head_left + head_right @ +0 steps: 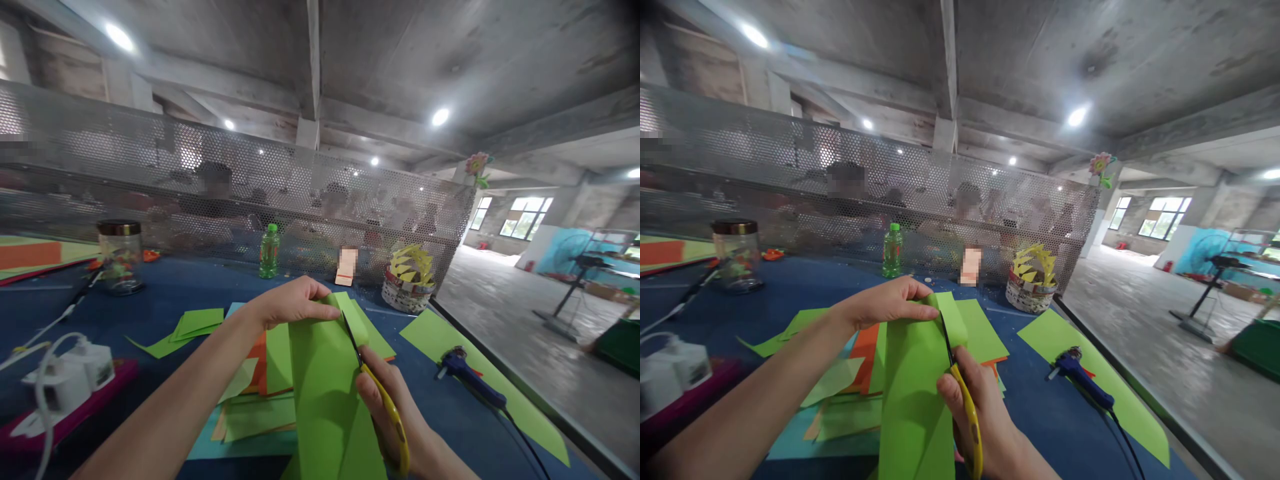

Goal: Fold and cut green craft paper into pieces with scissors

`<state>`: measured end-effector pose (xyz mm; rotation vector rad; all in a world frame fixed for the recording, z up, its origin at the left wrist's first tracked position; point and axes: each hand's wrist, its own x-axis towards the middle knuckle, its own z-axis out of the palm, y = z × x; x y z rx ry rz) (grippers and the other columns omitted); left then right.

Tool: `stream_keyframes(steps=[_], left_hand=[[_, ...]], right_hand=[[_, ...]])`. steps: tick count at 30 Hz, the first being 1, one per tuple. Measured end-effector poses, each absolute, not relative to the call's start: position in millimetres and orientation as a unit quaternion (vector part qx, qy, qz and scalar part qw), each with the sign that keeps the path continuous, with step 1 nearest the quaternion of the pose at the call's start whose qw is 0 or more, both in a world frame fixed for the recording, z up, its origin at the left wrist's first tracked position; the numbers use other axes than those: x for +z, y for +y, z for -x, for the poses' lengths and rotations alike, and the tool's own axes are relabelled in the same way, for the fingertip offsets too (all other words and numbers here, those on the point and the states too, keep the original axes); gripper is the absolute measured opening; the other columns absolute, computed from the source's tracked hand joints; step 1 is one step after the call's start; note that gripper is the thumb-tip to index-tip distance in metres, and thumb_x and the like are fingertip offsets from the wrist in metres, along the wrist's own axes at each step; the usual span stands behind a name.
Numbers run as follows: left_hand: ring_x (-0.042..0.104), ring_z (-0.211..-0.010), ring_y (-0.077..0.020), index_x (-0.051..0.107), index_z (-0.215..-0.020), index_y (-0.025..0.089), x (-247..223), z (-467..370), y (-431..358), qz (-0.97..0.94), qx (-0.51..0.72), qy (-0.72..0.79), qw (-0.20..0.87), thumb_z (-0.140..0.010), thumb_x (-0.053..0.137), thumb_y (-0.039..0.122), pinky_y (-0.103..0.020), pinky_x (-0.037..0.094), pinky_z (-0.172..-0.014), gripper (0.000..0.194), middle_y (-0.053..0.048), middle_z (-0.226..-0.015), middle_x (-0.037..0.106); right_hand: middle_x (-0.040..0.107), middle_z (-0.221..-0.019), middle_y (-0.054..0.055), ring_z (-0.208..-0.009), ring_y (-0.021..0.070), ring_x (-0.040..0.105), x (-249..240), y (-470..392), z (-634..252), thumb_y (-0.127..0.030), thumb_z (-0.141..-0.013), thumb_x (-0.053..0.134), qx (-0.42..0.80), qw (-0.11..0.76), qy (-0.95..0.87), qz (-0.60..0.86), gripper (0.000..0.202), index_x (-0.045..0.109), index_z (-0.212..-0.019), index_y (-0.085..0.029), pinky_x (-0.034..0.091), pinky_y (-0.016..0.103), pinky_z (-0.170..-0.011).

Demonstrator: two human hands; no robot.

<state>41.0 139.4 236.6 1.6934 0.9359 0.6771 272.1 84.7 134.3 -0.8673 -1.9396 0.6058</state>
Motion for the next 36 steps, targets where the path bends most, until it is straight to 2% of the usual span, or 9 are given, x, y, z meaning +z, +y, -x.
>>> stream_keyframes(steps=[7, 14, 19, 24, 36], left_hand=[[0.069, -0.065, -0.0167, 0.075, -0.091, 0.02, 237.0, -40.4, 139.7, -0.707, 0.283, 0.385, 0.522, -0.078, 0.073, 0.039, -0.032, 0.055, -0.072, 0.023, -0.005, -0.081, 0.076], [0.07, -0.066, -0.0174, 0.075, -0.091, 0.021, 237.1, -40.9, 139.8, -0.708, 0.285, 0.384, 0.52, -0.077, 0.073, 0.04, -0.032, 0.055, -0.072, 0.023, -0.004, -0.082, 0.076], [0.07, -0.067, -0.0177, 0.075, -0.092, 0.02, 234.9, -39.7, 141.4, -0.713, 0.284, 0.384, 0.513, -0.078, 0.073, 0.04, -0.031, 0.054, -0.072, 0.024, -0.005, -0.082, 0.076], [0.069, -0.065, -0.0176, 0.076, -0.092, 0.02, 234.0, -40.1, 142.4, -0.701, 0.282, 0.385, 0.53, -0.077, 0.073, 0.038, -0.032, 0.055, -0.072, 0.024, -0.005, -0.081, 0.076], [0.07, -0.066, -0.0179, 0.076, -0.091, 0.02, 236.1, -41.5, 139.4, -0.696, 0.281, 0.383, 0.539, -0.076, 0.075, 0.038, -0.032, 0.055, -0.07, 0.023, -0.005, -0.08, 0.076]], right_hand=[[0.061, -0.07, 0.003, -0.062, 0.0177, 0.058, 144.7, 82.5, -264.6, -0.07, -0.09, 0.039, 0.296, 0.443, -0.77, 0.352, 0.055, 0.064, -0.094, -0.021, 0.048, 0.024, -0.054], [0.054, -0.065, 0.0, -0.055, 0.0137, 0.049, 149.1, 80.7, -261.3, -0.067, -0.09, 0.045, 0.346, 0.442, -0.758, 0.333, 0.05, 0.062, -0.09, -0.019, 0.042, 0.022, -0.048], [0.058, -0.065, 0.002, -0.058, 0.0153, 0.054, 148.2, 81.3, -263.4, -0.067, -0.09, 0.045, 0.317, 0.448, -0.76, 0.35, 0.053, 0.065, -0.096, -0.019, 0.047, 0.022, -0.049], [0.058, -0.066, 0.002, -0.064, 0.0169, 0.059, 144.3, 84.8, -270.2, -0.059, -0.094, 0.044, 0.285, 0.401, -0.798, 0.349, 0.044, 0.063, -0.101, -0.019, 0.051, 0.022, -0.056], [0.064, -0.064, 0.002, -0.061, 0.0192, 0.065, 146.1, 80.8, -269.3, -0.064, -0.091, 0.045, 0.288, 0.42, -0.788, 0.347, 0.054, 0.063, -0.118, -0.021, 0.056, 0.025, -0.054]])
